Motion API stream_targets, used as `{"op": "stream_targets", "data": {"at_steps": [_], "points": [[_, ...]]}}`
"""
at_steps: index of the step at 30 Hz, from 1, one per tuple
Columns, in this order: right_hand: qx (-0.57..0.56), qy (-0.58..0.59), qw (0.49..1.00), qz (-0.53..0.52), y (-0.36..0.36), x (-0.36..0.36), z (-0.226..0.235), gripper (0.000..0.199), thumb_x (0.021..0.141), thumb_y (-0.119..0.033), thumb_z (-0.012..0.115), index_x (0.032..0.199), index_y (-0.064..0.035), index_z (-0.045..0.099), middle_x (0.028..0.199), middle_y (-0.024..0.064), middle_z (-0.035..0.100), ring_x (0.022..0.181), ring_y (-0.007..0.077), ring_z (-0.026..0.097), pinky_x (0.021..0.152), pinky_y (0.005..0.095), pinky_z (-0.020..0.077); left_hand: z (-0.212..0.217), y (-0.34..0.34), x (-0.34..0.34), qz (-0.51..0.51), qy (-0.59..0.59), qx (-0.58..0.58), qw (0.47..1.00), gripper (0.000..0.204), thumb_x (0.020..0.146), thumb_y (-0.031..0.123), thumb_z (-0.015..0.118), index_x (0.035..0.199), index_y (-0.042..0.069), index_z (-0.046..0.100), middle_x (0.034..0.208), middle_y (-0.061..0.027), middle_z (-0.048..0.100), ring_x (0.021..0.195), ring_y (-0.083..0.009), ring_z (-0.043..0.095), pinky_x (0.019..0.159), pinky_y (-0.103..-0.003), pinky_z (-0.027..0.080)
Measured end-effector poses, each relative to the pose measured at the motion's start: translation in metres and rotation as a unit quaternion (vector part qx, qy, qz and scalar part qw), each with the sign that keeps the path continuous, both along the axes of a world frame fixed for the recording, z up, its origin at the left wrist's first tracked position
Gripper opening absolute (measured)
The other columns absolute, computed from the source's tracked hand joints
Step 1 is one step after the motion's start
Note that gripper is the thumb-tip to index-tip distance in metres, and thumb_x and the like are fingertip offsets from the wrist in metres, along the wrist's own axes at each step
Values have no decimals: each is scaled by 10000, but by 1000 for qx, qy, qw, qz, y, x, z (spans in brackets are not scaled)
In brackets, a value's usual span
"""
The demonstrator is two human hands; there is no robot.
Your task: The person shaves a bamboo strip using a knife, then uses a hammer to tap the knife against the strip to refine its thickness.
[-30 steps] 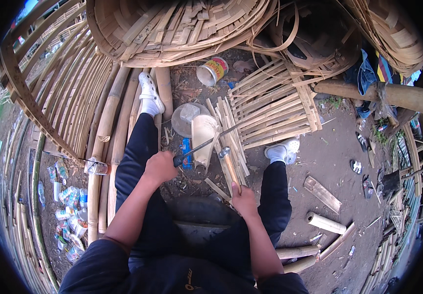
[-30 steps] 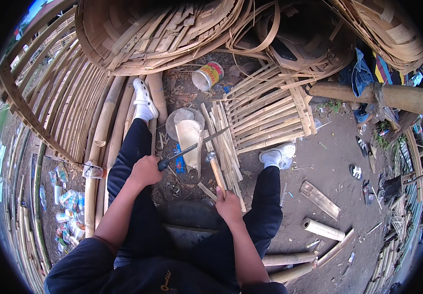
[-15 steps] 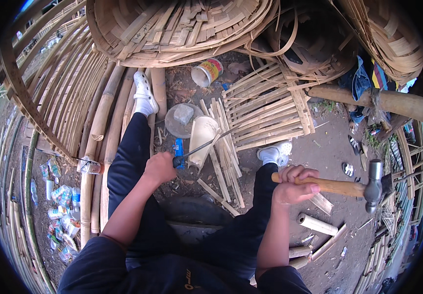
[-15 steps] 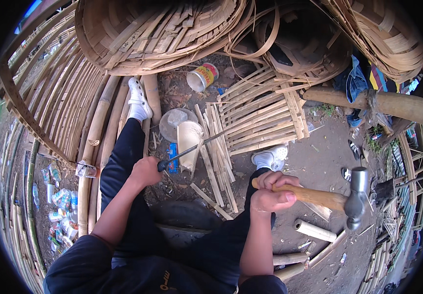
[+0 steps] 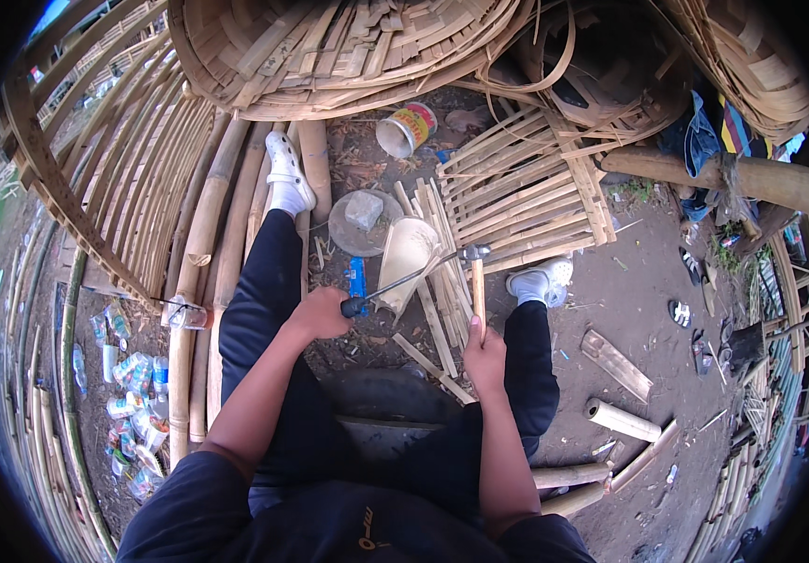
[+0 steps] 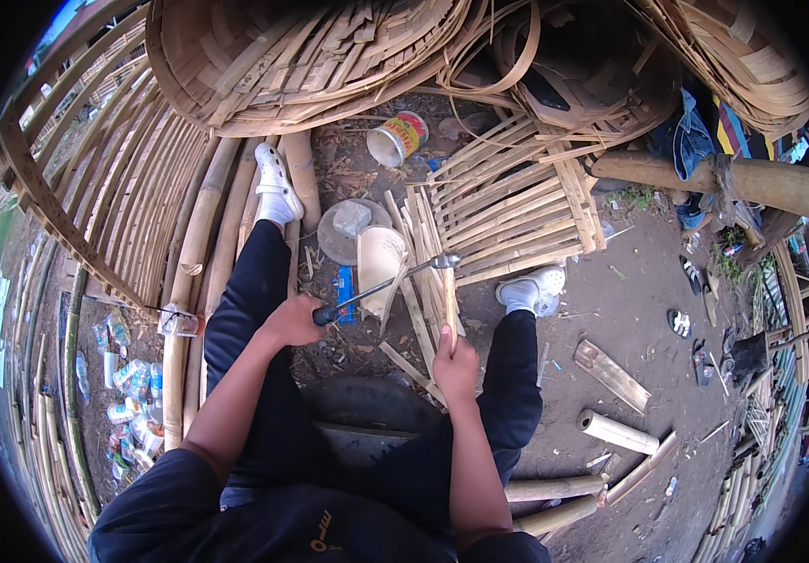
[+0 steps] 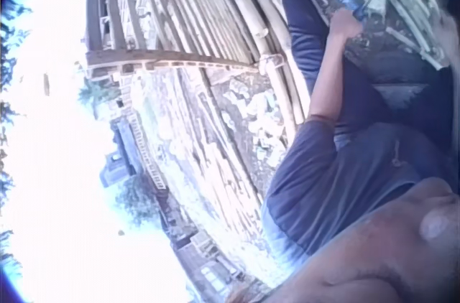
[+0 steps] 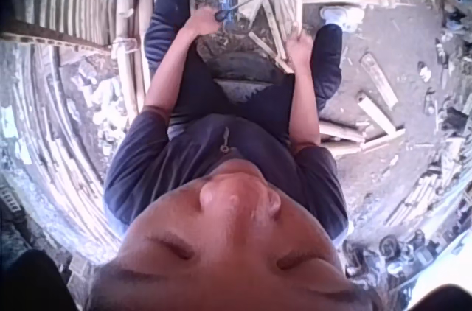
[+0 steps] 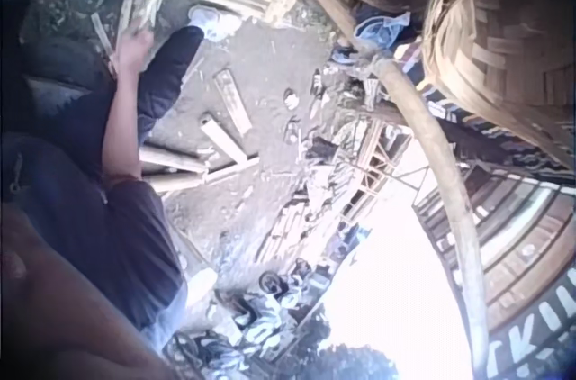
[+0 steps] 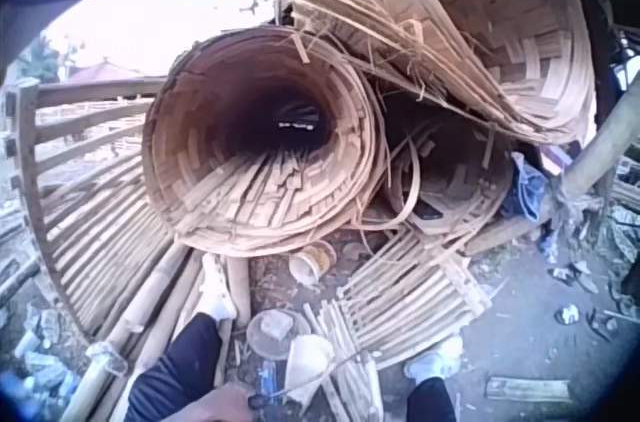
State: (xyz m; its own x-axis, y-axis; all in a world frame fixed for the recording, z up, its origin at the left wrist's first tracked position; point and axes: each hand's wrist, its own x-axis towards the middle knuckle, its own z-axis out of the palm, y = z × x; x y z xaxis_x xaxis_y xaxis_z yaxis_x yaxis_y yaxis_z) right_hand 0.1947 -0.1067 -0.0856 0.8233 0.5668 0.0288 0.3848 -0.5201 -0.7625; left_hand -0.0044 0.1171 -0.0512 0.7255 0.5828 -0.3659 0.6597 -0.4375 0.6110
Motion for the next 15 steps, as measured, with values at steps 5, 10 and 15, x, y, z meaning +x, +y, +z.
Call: {"op": "stream_targets", "data": {"at_steps": [5,10,15], "points": [[67,22,997,-28,-9,9,-8,483,1000,-354,469,658,-13,472,503,40,419,423,142,433,439,334,363,9,-9,22,52,-16,99,994,361,683,377,740,773,32,683,796,-187,673,826,-337,667,777,-427,518],[137,109,982,-74,-18,6,-56,439,1007,-381,436,682,-85,452,494,-38,388,361,62,372,332,260,300,20,11,30,35,-32,176,983,406,633,444,758,841,97,720,835,-164,687,839,-303,674,777,-393,533],[112,176,973,-101,-16,-1,-48,466,1001,-351,450,687,-10,488,520,19,425,476,108,389,450,336,336,26,26,40,-10,59,140,988,426,631,448,744,733,38,685,821,-179,682,819,-315,675,759,-415,533]]}}
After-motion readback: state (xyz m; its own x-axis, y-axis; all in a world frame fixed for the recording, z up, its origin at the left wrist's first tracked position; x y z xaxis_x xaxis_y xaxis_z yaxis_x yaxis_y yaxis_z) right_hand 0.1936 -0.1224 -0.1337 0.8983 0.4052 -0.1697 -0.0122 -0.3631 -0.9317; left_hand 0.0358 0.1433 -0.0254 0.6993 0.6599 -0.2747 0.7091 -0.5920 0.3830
